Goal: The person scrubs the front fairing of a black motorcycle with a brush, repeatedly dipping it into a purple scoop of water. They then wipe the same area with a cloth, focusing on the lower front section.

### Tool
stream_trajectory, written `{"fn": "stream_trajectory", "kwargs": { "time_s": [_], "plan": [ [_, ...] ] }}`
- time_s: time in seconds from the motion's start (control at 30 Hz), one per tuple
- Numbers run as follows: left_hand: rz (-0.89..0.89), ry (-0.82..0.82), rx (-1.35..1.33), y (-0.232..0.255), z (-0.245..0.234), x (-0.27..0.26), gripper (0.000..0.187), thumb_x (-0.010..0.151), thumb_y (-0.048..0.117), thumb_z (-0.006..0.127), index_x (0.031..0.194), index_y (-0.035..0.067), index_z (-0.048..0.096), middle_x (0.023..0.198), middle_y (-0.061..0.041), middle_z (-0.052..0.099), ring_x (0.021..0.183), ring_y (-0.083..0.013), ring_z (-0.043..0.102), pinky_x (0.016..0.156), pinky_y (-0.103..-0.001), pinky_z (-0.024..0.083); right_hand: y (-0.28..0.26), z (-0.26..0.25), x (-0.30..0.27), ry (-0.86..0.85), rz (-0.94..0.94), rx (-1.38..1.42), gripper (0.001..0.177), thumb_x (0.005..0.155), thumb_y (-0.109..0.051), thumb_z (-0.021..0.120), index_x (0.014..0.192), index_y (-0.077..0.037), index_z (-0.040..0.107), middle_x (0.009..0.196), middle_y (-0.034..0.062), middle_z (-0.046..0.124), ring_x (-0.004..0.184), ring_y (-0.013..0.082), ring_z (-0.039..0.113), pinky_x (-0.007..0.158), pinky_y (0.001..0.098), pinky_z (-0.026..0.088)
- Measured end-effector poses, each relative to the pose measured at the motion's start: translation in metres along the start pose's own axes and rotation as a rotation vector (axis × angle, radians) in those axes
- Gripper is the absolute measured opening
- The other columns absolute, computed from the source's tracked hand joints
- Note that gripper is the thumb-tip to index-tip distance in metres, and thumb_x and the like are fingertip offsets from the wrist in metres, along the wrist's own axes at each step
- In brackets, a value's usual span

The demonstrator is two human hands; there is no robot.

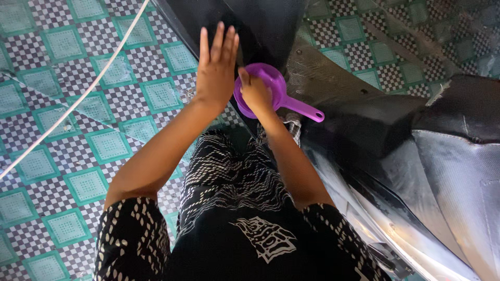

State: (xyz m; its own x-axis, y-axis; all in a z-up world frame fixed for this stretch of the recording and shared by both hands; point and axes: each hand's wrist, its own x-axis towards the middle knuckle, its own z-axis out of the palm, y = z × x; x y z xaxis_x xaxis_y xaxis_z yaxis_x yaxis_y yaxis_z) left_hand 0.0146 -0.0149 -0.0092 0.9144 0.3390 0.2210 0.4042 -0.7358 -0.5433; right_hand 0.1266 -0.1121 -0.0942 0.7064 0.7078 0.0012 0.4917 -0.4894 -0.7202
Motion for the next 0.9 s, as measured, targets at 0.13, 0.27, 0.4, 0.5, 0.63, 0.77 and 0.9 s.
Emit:
{"fn": "stream_trajectory", "kwargs": {
  "time_s": [0.13,0.27,0.4,0.5,0.63,0.77,0.9],
  "plan": [
    [0.049,-0.011,0.008,0.012,0.007,-0.008,0.075,0.101,0.036,0.045,0.167,0.007,0.022,0.172,-0.011,0.019,0.158,-0.0358,0.009,0.124,-0.062,-0.002,0.003,-0.012,-0.013,-0.032,0.1,-0.158,0.066,0.106,-0.055,0.039,0.086,-0.005,0.077,0.075,0.0174,0.075,0.081,0.0401,0.073,0.082,0.0497,0.053],
    [0.016,0.027,-0.033,0.005,0.009,0.012,0.077,0.101,0.036,0.044,0.168,0.006,0.022,0.173,-0.012,0.02,0.158,-0.0366,0.009,0.124,-0.061,-0.001,-0.002,-0.019,0.01,0.009,0.118,-0.215,0.065,0.105,-0.055,0.037,0.091,-0.005,0.075,0.085,0.022,0.073,0.085,0.0438,0.071,0.077,0.0518,0.054],
    [-0.032,0.041,0.042,0.0,0.002,0.031,0.075,0.103,0.033,0.045,0.169,0.006,0.022,0.174,-0.012,0.02,0.159,-0.0375,0.007,0.125,-0.061,-0.001,0.001,-0.024,0.035,0.119,0.007,-0.233,0.064,0.108,-0.054,0.039,0.092,-0.002,0.073,0.09,0.0264,0.071,0.089,0.0478,0.069,0.078,0.0548,0.053],
    [-0.015,0.009,0.083,0.006,-0.003,0.032,0.077,0.1,0.032,0.046,0.168,0.006,0.021,0.174,-0.012,0.019,0.158,-0.0378,0.006,0.124,-0.062,-0.002,0.008,-0.027,0.032,0.149,0.007,-0.262,0.063,0.105,-0.055,0.041,0.091,-0.002,0.074,0.09,0.0271,0.072,0.088,0.0477,0.069,0.078,0.0542,0.053],
    [0.089,-0.069,0.203,0.019,-0.001,0.019,0.074,0.097,0.027,0.046,0.164,0.006,0.021,0.172,-0.011,0.016,0.156,-0.0384,0.005,0.118,-0.065,-0.004,0.027,-0.038,0.013,0.172,-0.049,-0.314,0.062,0.104,-0.052,0.039,0.092,-0.003,0.074,0.086,0.025,0.073,0.08,0.0463,0.07,0.073,0.0547,0.053],
    [0.107,-0.08,0.191,0.03,0.004,0.018,0.071,0.1,0.026,0.043,0.163,0.001,0.025,0.173,-0.014,0.016,0.157,-0.0399,0.005,0.119,-0.067,-0.004,0.034,-0.045,0.015,0.237,-0.066,-0.484,0.061,0.105,-0.053,0.042,0.087,-0.004,0.073,0.072,0.0231,0.071,0.067,0.0437,0.069,0.067,0.0548,0.053],
    [0.0,-0.031,0.088,0.025,0.006,0.022,0.072,0.104,0.027,0.041,0.166,-0.002,0.021,0.173,-0.019,0.015,0.159,-0.0397,0.003,0.12,-0.068,-0.003,0.019,-0.038,0.039,0.356,-0.238,-0.512,0.061,0.107,-0.052,0.044,0.078,-0.006,0.069,0.066,0.0205,0.069,0.059,0.0403,0.068,0.064,0.0513,0.053]
  ]
}}
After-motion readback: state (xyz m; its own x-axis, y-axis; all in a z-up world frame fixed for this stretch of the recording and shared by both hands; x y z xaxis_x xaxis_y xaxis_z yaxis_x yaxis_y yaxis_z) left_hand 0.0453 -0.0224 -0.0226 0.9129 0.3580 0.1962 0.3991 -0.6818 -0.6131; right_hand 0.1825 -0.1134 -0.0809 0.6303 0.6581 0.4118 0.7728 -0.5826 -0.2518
